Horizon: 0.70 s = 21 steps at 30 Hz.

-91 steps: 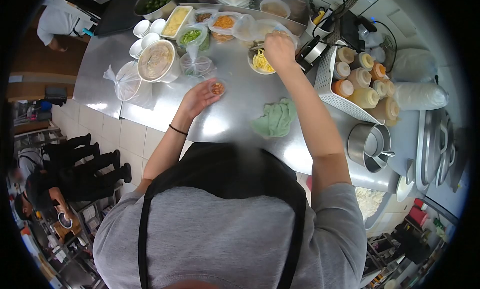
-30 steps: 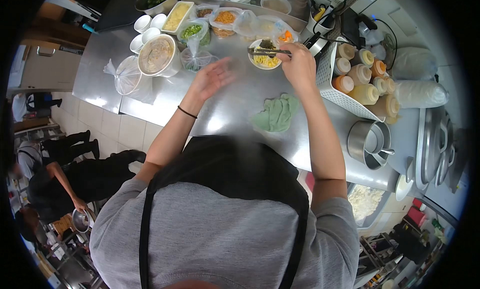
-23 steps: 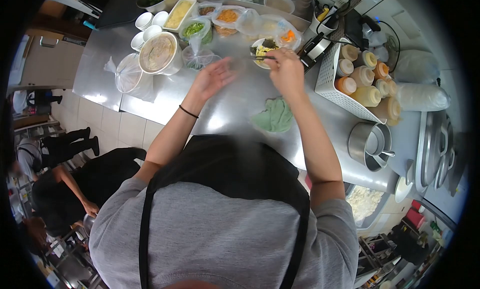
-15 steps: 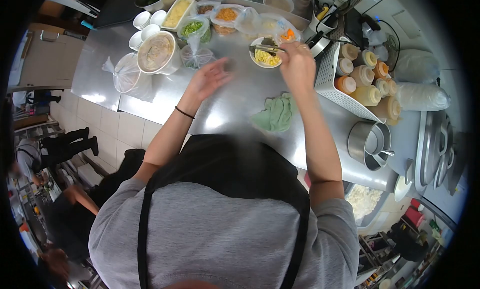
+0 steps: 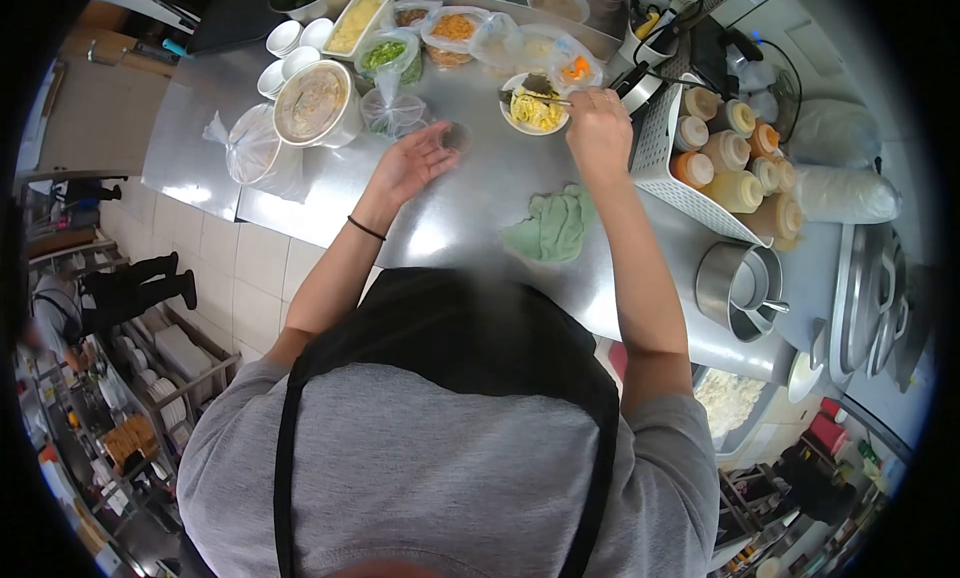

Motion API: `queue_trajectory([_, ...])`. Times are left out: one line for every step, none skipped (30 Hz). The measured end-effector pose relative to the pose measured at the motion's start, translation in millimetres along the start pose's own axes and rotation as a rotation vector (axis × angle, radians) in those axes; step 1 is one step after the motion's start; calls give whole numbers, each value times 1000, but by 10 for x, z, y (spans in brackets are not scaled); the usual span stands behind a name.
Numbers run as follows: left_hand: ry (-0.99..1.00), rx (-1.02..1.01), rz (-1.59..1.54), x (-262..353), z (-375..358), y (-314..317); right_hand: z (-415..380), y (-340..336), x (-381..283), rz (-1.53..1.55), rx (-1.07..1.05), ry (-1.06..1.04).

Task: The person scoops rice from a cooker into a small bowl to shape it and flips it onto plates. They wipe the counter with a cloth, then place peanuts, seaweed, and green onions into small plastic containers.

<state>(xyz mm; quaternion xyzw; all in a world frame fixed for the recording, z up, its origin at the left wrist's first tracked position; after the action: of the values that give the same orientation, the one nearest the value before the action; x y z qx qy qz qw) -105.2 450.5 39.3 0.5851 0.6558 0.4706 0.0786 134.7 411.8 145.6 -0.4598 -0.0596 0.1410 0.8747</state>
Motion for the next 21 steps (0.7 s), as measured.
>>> queue_trajectory([2, 3, 3, 7, -3, 8, 16, -82, -33, 26, 48, 13])
queue_trajectory([5, 7, -1, 9, -2, 18, 27, -137, -90, 31, 45, 9])
queue_trajectory([3, 11, -24, 9, 9, 36, 31, -171, -136, 159, 36, 74])
queue_trajectory([0, 13, -45, 14, 12, 70, 25, -179, -183, 286, 26, 141])
queue_trajectory([0, 13, -46, 17, 15, 103, 22, -179, -262, 286, 26, 141])
queue_trajectory([-7, 3, -36, 17, 20, 143, 12, -139, -344, 382, -12, 168])
queue_trajectory([-14, -6, -26, 16, 20, 195, -3, -93, -398, 477, -51, 197])
queue_trajectory([-16, -7, -26, 15, 14, 245, -16, -55, -421, 476, -51, 199])
queue_trajectory([-13, -9, -11, 19, 3, 296, -41, 31, -410, 505, -108, 293])
queue_trajectory([-9, -10, 4, 23, -4, 323, -61, 95, -392, 534, -166, 387])
queue_trajectory([-8, -8, 5, 22, -2, 315, -58, 98, -381, 537, -166, 387])
queue_trajectory([-13, -17, -5, 21, 3, 299, -48, 72, -359, 510, -128, 360])
queue_trajectory([-18, -26, -15, 26, 2, 292, -33, 41, -345, 483, -91, 334])
queue_trajectory([-16, -22, -17, 30, -3, 279, -22, 22, -337, 486, -92, 332])
queue_trajectory([-17, -15, -22, 32, -7, 267, -8, -5, -331, 495, -105, 341])
queue_trajectory([-19, -9, -27, 33, -13, 258, -7, -16, -329, 502, -118, 350])
queue_trajectory([-19, -9, -27, 40, -22, 229, -15, -3, -323, 502, -119, 350])
queue_trajectory([-2, -12, -16, 64, -39, 182, -7, -15, -319, 379, -67, 281])
queue_trajectory([14, -15, -5, 98, -69, 157, 0, -22, -319, 254, -16, 211])
queue_trajectory([13, -16, -5, 127, -104, 127, -4, 13, -311, 253, -16, 211])
queue_trajectory([26, 30, 9, 159, -154, 75, 5, 39, -340, 189, -1, 133])
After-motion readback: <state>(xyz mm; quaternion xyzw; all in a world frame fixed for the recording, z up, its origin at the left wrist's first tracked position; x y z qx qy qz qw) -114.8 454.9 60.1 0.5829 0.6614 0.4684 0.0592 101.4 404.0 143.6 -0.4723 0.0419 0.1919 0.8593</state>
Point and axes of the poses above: each hand's wrist, its own z-axis towards the middle knuckle, its own y-axis out of the palm, x = y × z, the point moved 4 cm from there along z, towards the middle knuckle, and after that the axes turned 13 degrees about -y, right-handed, at the moved point
